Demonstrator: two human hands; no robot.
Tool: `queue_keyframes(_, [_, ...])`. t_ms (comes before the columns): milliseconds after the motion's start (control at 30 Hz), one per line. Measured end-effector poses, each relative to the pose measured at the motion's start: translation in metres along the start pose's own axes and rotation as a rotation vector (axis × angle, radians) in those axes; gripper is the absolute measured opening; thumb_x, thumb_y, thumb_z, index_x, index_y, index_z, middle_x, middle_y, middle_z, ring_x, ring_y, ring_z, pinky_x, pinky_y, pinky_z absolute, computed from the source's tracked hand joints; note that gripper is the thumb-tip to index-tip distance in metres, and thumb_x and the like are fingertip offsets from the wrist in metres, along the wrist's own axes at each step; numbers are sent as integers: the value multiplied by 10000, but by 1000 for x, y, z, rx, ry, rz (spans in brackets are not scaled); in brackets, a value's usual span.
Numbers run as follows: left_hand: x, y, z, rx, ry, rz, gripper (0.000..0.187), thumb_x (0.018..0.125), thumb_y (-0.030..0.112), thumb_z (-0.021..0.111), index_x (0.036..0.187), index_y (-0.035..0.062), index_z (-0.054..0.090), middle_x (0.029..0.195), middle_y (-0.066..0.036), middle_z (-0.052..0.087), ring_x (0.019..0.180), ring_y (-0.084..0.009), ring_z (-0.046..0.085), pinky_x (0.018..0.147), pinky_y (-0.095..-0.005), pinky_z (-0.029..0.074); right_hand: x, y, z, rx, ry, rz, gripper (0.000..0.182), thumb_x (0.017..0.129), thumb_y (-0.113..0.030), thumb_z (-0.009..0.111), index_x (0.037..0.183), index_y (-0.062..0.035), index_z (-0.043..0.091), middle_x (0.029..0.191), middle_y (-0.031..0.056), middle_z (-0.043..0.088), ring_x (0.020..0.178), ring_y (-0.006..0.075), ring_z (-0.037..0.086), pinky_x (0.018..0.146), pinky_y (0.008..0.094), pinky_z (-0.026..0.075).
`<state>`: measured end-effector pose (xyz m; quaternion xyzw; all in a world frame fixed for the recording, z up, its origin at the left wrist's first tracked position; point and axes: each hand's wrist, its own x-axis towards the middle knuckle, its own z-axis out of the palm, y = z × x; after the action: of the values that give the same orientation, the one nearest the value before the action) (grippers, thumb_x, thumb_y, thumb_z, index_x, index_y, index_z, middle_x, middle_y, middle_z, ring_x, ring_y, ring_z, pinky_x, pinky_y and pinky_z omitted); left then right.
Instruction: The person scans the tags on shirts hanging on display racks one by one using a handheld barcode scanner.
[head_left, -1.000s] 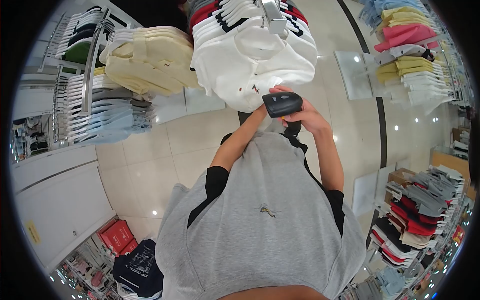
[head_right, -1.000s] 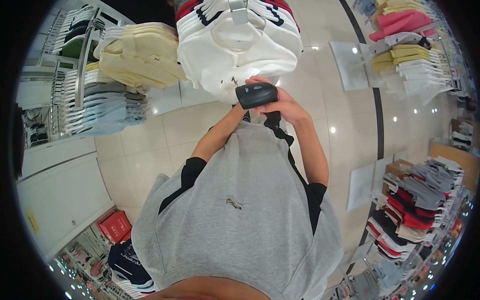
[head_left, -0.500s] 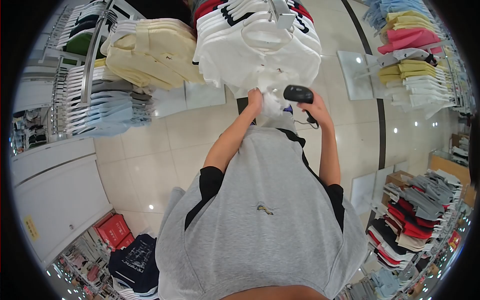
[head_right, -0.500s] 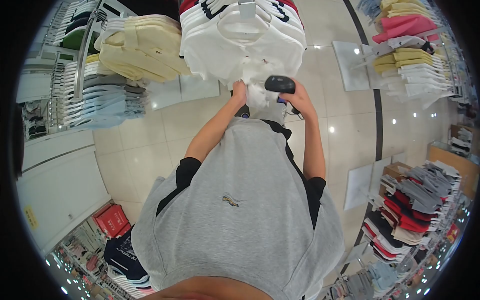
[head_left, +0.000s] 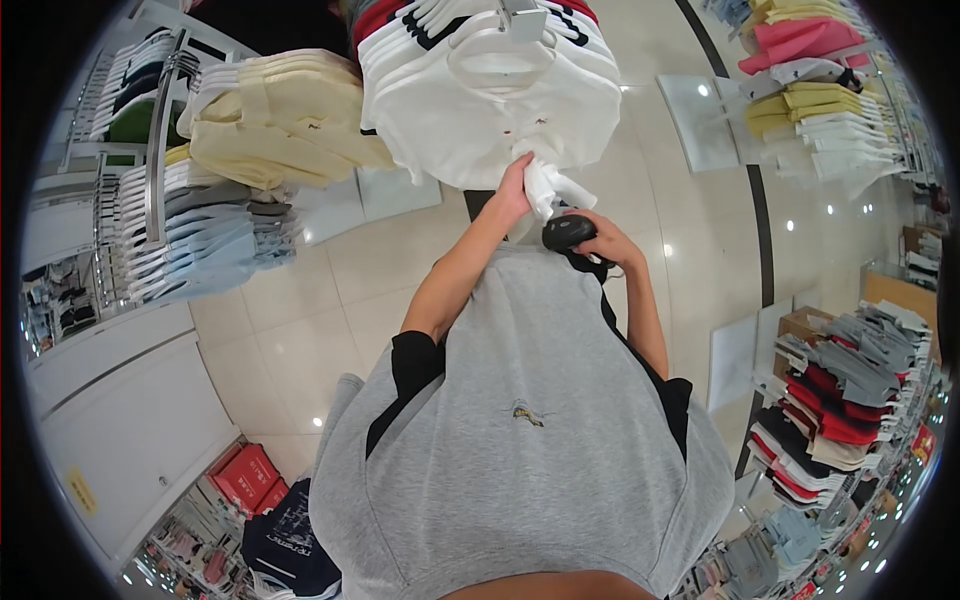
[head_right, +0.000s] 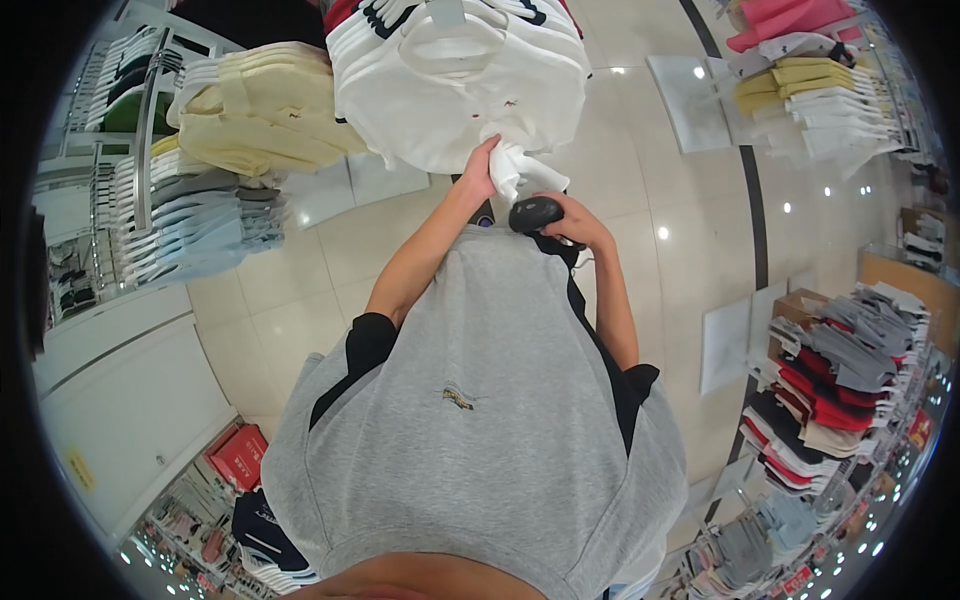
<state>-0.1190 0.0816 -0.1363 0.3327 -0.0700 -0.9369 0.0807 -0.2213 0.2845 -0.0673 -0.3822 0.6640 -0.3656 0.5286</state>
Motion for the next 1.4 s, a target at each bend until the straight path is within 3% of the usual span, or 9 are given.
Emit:
queue_keyframes(267, [3,5,-1,-20,-116,-6,436,975,412,438,1122,31,590,1024,-154,671,949,-318,653,886,-464,515,7,-45,7,69,-109,-237,696,588,43,676,1271,-56,588,1384,106,469,1287,226,433,1059,333,360])
queue_keyframes(333, [-6,7,3,4,-133,4,448,973,430,440,1122,36,593,1016,-146,675,935,-301,658,886,-442,519,10,-43,8,439,-144,-131,725,589,48,672,1298,-63,573,1416,107,437,1307,244,425,1079,329,336])
queue_keyframes(467, [-50,1,32,259,-126,71,477,948,487,502,1121,50,586,1006,-96,670,921,-217,658,798,-378,545,11,-54,0,549,-85,8,769,592,51,668,1340,-79,543,1468,126,391,1345,259,396,1084,329,333])
queue_keyframes(533, [-57,-2,38,461,-74,184,409,935,421,567,1127,60,578,1000,-70,660,907,-167,650,754,-329,545,14,-55,1,76,66,-232,784,605,33,678,1364,-87,521,1491,151,371,1350,264,401,1066,339,362])
queue_keyframes(767, [-32,-6,30,691,-61,341,264,984,206,521,1173,26,561,1005,-44,652,903,-132,626,797,-292,521,17,-32,8,-39,185,-301,793,607,-15,714,1372,-80,513,1512,175,330,1341,272,411,1043,358,391])
queue_keyframes(867, [-21,-11,25,657,-49,421,278,994,193,511,1200,10,549,1040,-54,648,931,-154,628,833,-312,508,13,-36,13,-141,439,-344,739,641,-27,715,1352,-41,514,1391,179,483,1222,264,526,961,357,456])
queue_keyframes(967, [-31,-9,32,389,-122,388,275,999,184,510,1204,5,543,1064,-57,638,946,-171,628,834,-337,507,12,-34,6,112,563,-18,548,739,-98,716,1248,2,542,998,136,688,841,237,671,767,344,532])
queue_keyframes(1167, [-30,-18,41,383,-10,478,263,997,177,516,1193,6,550,1051,-51,628,919,-150,622,806,-307,508,5,-47,21,-261,666,-265,585,767,-141,707,1289,2,485,960,235,665,846,349,680,739,391,522])
queue_keyframes(1400, [-20,-30,30,582,47,595,246,991,186,532,1171,25,582,1039,-40,623,881,-102,593,756,-266,492,17,-41,44,-266,737,-235,629,789,-153,691,1330,12,417,943,277,647,871,427,650,733,436,513])
